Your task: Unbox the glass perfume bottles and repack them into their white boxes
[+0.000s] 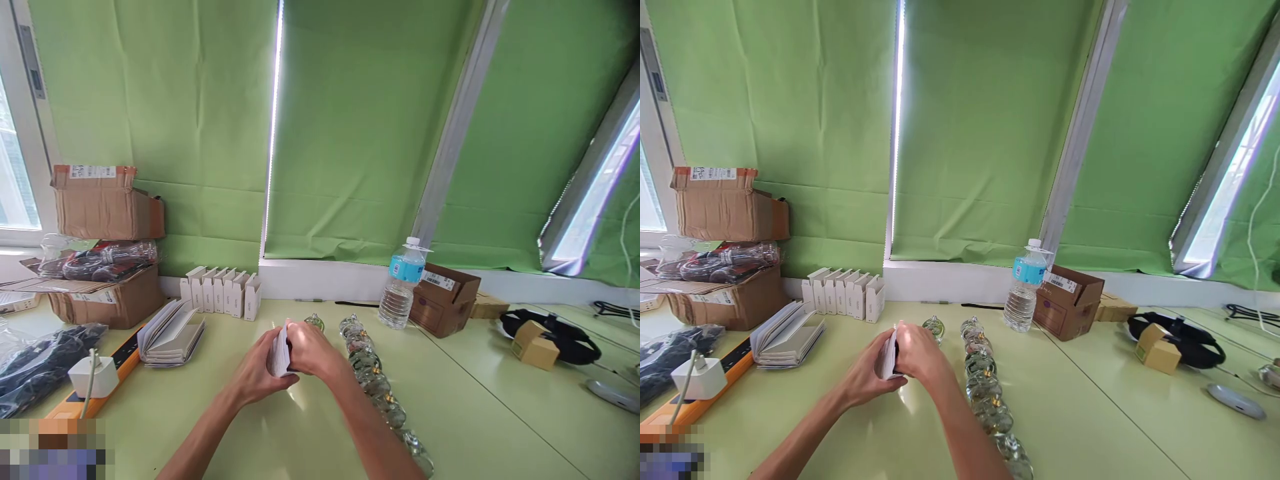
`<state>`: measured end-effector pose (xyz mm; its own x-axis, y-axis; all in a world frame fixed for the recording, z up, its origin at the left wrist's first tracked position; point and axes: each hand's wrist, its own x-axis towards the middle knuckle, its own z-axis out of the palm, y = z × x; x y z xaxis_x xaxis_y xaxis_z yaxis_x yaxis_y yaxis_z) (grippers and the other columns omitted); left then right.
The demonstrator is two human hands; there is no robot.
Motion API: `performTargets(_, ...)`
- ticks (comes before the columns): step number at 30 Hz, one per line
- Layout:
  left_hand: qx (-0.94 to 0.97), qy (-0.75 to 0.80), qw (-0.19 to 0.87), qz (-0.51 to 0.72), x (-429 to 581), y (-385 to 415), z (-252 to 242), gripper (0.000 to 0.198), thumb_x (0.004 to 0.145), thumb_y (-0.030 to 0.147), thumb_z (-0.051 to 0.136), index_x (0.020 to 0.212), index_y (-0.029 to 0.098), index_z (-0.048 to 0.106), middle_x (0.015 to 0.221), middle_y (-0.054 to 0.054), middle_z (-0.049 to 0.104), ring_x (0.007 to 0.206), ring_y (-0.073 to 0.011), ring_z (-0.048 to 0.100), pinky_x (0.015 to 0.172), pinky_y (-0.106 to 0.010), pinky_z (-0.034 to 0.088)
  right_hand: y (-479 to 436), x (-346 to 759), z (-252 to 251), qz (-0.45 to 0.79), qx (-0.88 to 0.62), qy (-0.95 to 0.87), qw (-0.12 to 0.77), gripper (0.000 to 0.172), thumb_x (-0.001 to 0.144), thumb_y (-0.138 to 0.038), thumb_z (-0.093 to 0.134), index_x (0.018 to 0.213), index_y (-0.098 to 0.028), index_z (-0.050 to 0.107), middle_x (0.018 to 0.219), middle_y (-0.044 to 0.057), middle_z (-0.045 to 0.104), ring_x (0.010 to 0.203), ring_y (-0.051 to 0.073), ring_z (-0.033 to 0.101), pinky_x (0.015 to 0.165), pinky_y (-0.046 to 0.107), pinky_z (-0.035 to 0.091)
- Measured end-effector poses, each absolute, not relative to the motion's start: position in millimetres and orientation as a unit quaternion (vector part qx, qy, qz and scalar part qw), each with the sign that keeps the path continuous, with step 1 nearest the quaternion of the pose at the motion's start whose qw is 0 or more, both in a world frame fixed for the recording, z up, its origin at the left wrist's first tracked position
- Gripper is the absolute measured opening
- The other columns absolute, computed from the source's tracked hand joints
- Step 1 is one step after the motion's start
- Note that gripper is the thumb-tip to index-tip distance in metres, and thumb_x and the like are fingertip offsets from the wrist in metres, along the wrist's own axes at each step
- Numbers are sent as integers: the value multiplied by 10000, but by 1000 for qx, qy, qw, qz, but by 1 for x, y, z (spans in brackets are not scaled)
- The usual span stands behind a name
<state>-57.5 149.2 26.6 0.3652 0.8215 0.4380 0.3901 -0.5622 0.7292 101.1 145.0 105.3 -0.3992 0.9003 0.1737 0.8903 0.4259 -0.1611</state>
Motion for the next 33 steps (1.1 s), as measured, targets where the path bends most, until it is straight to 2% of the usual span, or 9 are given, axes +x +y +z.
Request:
performTargets(3,776,387,276,414,-56,149,27,817,647,326,788,1365,278,402,1287,-65,573,1079,-279,590,891,-380,495,144,103,106,32,-525,-840,133,183,721,-320,629,823,-183,565,787,42,624,629,134,516,545,234,284)
performTargets(6,770,387,295,413,-54,149,27,802,632,351,806,1330,258,421,1207,-68,608,1021,-278,609,834,-371,508,145,103,105,40,-524,-839,140,173,699,-296,641,809,-184,567,797,38,616,630,131,498,539,234,283)
performTargets(8,766,386,304,414,-53,149,29,783,638,356,800,1315,251,421,1157,-63,625,975,-268,623,804,-364,511,147,101,103,47,-525,-839,135,122,688,-259,634,769,-189,574,752,24,609,599,124,479,518,236,272)
performTargets(12,762,382,312,421,-53,147,36,771,673,371,775,1333,260,392,1180,-57,616,1015,-259,608,859,-370,496,150,100,104,67,-525,-840,119,71,634,-183,637,661,-199,573,633,-11,571,537,108,440,489,235,254)
performTargets(15,770,379,310,410,-54,145,41,682,703,381,750,1292,257,430,1143,-44,626,990,-244,605,852,-361,492,150,105,110,82,-524,-841,112,72,649,-222,647,630,-197,581,603,-15,549,542,110,439,491,234,251)
performTargets(21,785,391,289,384,-57,144,53,656,694,390,749,1261,242,455,1073,-36,631,916,-238,607,766,-333,492,144,116,129,72,-504,-847,155,118,701,-304,632,686,-191,661,781,-2,586,615,104,475,556,227,294)
performTargets(27,790,397,279,374,-58,139,65,689,668,408,767,1264,251,458,1142,-38,621,970,-250,604,788,-333,485,139,122,140,45,-529,-830,171,101,707,-283,644,716,-186,673,796,7,597,733,136,530,605,235,308)
performTargets(33,807,423,233,340,-72,149,58,691,664,434,755,1267,256,467,1160,-58,621,983,-268,605,788,-337,478,127,130,156,32,-545,-811,208,130,736,-318,641,761,-192,658,822,1,608,720,127,533,596,235,316)
